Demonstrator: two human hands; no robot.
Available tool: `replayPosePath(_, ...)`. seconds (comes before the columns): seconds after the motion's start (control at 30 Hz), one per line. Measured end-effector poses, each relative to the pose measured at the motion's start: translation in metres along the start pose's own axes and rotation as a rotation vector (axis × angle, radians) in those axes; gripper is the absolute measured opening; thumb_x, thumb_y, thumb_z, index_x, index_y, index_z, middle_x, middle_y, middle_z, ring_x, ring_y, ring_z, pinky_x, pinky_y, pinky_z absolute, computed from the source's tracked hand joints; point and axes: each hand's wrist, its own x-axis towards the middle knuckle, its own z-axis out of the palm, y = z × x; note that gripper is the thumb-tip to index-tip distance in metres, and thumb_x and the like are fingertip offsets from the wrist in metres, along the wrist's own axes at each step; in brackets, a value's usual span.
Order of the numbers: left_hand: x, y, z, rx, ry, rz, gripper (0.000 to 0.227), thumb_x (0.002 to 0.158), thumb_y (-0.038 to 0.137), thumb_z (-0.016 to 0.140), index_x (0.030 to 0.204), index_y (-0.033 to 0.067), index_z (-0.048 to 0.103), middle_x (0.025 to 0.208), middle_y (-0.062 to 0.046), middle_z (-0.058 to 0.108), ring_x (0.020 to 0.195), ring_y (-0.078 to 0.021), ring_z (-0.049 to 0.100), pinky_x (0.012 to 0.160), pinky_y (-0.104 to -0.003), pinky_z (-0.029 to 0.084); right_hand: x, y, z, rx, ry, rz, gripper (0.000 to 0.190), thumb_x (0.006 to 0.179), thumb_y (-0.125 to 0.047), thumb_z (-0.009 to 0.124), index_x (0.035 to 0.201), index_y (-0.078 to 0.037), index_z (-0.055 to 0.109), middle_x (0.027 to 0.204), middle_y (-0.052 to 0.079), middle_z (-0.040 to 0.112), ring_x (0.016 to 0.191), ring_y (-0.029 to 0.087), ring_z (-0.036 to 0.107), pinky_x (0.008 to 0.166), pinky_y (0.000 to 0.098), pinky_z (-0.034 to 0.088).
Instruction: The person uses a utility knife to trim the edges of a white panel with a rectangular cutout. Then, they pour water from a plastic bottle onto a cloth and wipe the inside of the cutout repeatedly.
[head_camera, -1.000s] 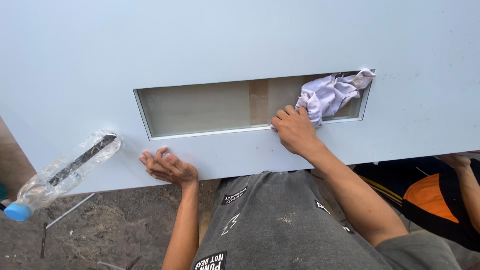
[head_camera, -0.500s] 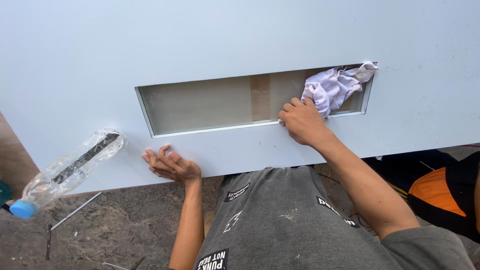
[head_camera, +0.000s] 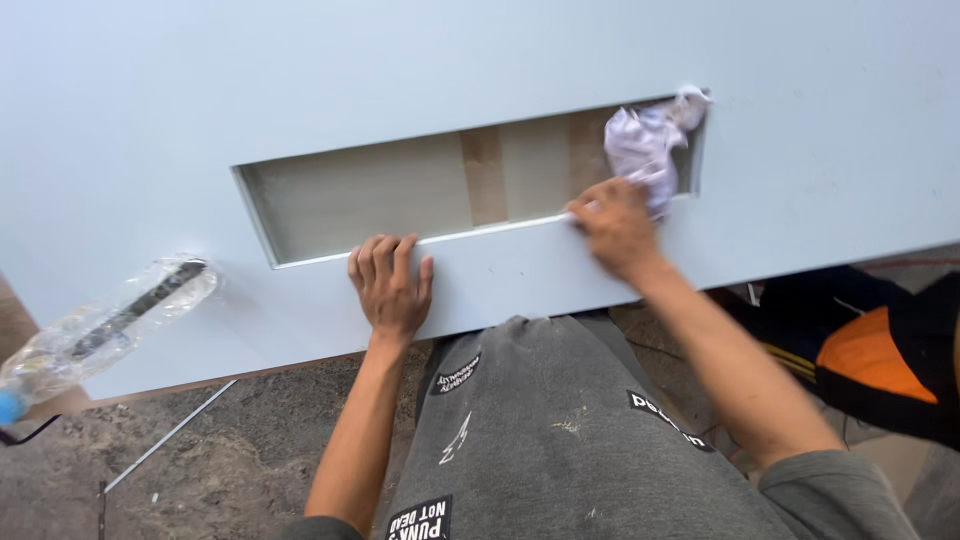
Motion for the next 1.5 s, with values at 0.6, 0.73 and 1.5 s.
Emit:
replayPosePath(0.6, 0.092, 0.264, 0.075, -0.279, -0.174, 0.581, 0.028, 0.101, 0.034, 0.059, 0.112, 0.0109, 0.07, 0.107, -0.008, 0.068, 0.097, -0.025, 0.061, 0.082, -0.04, 0.048, -0.149, 0.193, -0.105, 0.138, 0.293, 0.631, 0.023, 0.111, -0.008, 0.068, 0.127, 0.008, 0.074, 0.113, 0.024, 0.057, 0.098, 0.042, 0.06, 0.088, 0.052, 0.048)
replayPosePath(0.73, 0.112, 0.319, 0.077, -0.36, -0.308, 0.553, 0.026, 0.093, 0.033, 0.068, 0.113, 0.0175, 0.069, 0.107, -0.002, 0.058, 0.101, -0.0214, 0.053, 0.086, -0.037, 0.044, -0.115, 0.203, -0.082, 0.192, 0.455, 0.35, 0.022, 0.107, -0.02, 0.075, 0.116, 0.001, 0.073, 0.106, 0.019, 0.059, 0.099, 0.043, 0.061, 0.089, 0.048, 0.047)
replayPosePath(1.5, 0.129, 0.287, 0.076, -1.197, -0.348, -0.123, 0.016, 0.104, 0.026, 0.061, 0.107, 0.0141, 0.072, 0.092, -0.005, 0.065, 0.076, -0.0176, 0.065, 0.072, -0.032, 0.057, 0.067, 0.149, -0.154, -0.105, -0.935, -0.27, 0.023, 0.101, -0.019, 0.055, 0.111, -0.022, 0.076, 0.102, 0.01, 0.063, 0.094, 0.028, 0.062, 0.088, 0.0439, 0.051)
